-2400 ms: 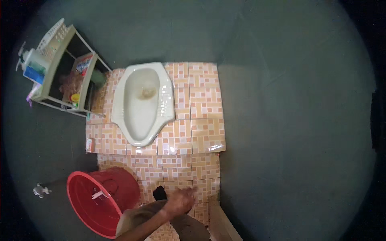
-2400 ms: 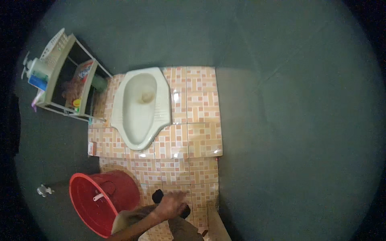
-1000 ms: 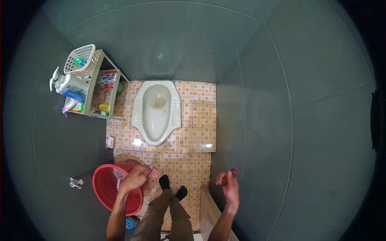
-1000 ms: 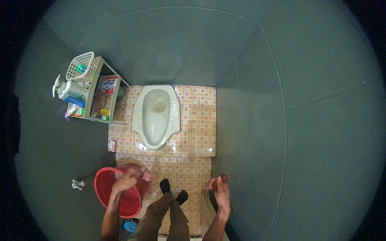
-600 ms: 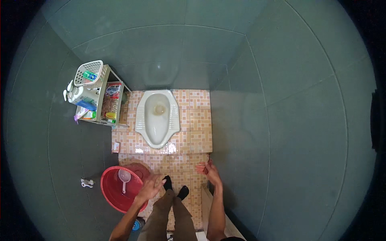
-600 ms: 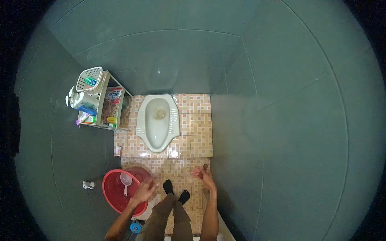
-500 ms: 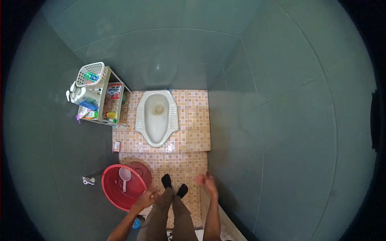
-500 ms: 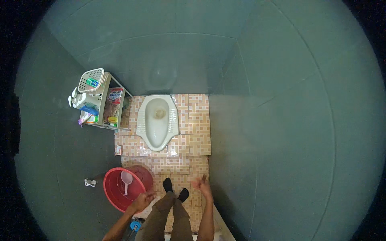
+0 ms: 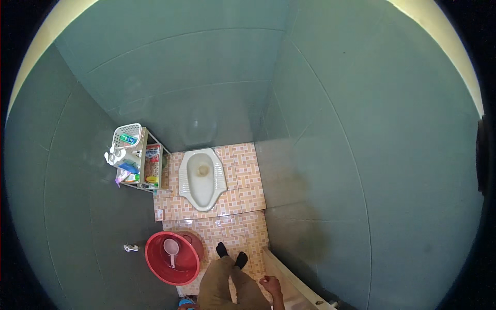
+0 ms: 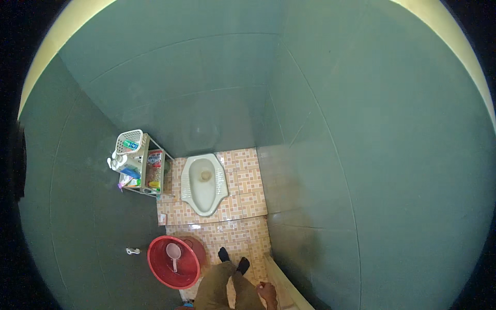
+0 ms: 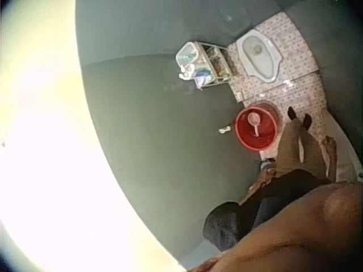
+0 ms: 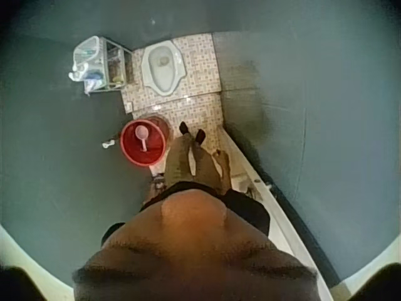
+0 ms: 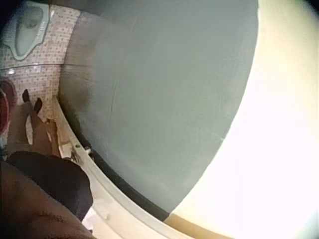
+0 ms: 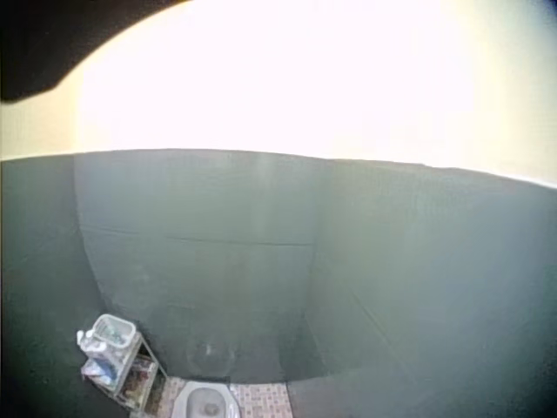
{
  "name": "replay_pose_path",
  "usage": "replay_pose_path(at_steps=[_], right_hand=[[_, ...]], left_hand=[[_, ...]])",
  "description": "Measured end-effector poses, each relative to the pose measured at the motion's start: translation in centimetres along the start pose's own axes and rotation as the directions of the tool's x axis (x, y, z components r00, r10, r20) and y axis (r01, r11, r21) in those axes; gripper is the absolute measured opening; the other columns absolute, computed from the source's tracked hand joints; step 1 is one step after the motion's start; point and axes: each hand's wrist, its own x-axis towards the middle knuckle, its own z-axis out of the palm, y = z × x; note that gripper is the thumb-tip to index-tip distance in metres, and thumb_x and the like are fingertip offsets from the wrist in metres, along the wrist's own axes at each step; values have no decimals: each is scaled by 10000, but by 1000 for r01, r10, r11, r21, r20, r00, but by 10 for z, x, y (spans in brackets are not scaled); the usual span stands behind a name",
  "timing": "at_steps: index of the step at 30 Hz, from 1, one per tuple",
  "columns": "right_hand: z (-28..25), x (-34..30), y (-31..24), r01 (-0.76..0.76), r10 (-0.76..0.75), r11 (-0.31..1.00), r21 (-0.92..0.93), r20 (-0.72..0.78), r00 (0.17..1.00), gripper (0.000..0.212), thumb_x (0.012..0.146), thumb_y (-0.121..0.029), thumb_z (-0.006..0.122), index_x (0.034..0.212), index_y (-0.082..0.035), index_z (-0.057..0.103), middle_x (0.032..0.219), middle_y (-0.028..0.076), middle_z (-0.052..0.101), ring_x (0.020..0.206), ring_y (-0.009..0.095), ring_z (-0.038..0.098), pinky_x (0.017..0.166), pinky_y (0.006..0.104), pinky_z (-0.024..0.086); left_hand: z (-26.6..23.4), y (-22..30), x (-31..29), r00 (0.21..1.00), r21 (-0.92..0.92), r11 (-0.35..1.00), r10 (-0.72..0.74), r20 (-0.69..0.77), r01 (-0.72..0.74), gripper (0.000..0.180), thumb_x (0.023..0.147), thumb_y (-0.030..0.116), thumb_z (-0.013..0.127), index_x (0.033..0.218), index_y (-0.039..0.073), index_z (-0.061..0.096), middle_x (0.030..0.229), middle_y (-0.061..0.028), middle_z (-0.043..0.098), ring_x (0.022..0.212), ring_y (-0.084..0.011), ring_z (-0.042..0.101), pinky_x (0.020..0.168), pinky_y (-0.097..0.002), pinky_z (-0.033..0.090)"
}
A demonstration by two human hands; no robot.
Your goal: The person pours water from a bucket onto a squat toilet and floor with a scoop, and then scrubs the tiles using a brush.
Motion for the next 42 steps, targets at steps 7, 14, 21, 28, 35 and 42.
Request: replay_pose_path(at_steps=[7, 14, 21, 28, 35, 42], right_hand=[[-36, -68, -31, 62, -65, 996, -69, -36, 997, 375, 848, -377, 557, 1083, -110, 677, 938, 135, 693, 919, 309, 649, 845, 402, 507], [-36, -118, -77, 65, -63, 998, -17, 108, 992, 391, 859, -382, 550, 1088, -90, 675, 960, 150, 687, 913, 319, 643, 832, 413, 498], [-42, -116, -147, 35, -35, 999, 10, 75, 997, 408, 871, -386, 543, 1094, -70, 672, 983, 166, 682, 907, 330, 637, 818, 424, 490], [-50, -121, -172, 17, -17, 1000, -3, 91, 996, 426, 882, -391, 536, 1100, -50, 670, 1005, 181, 677, 901, 340, 632, 804, 436, 481], [-81, -145, -212, 74, -82, 996, 43, 233, 969, 369, 838, -370, 584, 909, -9, 610, 825, 101, 600, 731, 235, 526, 653, 381, 419], [-77, -147, -176, 312, -329, 944, 107, 315, 890, 376, 921, -345, 551, 1126, -40, 632, 991, 158, 682, 925, 296, 652, 832, 361, 492]], left_hand=[[-11, 15, 1, 996, -60, 995, -83, 26, 85, 231, 781, 295, 594, 817, 86, 684, 772, -158, 673, 718, -359, 653, 631, -479, 498], [-45, 27, 21, 988, -117, 982, -140, 70, 148, 233, 781, 296, 596, 826, 85, 684, 781, -158, 673, 728, -358, 653, 640, -477, 499], [-110, 37, 44, 978, -137, 970, -192, 84, 203, 236, 781, 297, 598, 834, 84, 684, 791, -158, 674, 737, -358, 653, 650, -476, 500], [-146, 34, 53, 975, -152, 964, -205, 84, 216, 239, 781, 297, 600, 843, 83, 685, 800, -158, 675, 747, -357, 653, 660, -474, 501], [-165, 22, 38, 971, -156, 959, -228, 68, 236, 243, 781, 298, 602, 852, 81, 685, 810, -158, 675, 756, -357, 653, 669, -473, 502], [-177, 15, 9, 963, -154, 951, -262, 64, 269, 246, 781, 299, 604, 861, 80, 685, 820, -158, 676, 765, -357, 653, 679, -471, 502]])
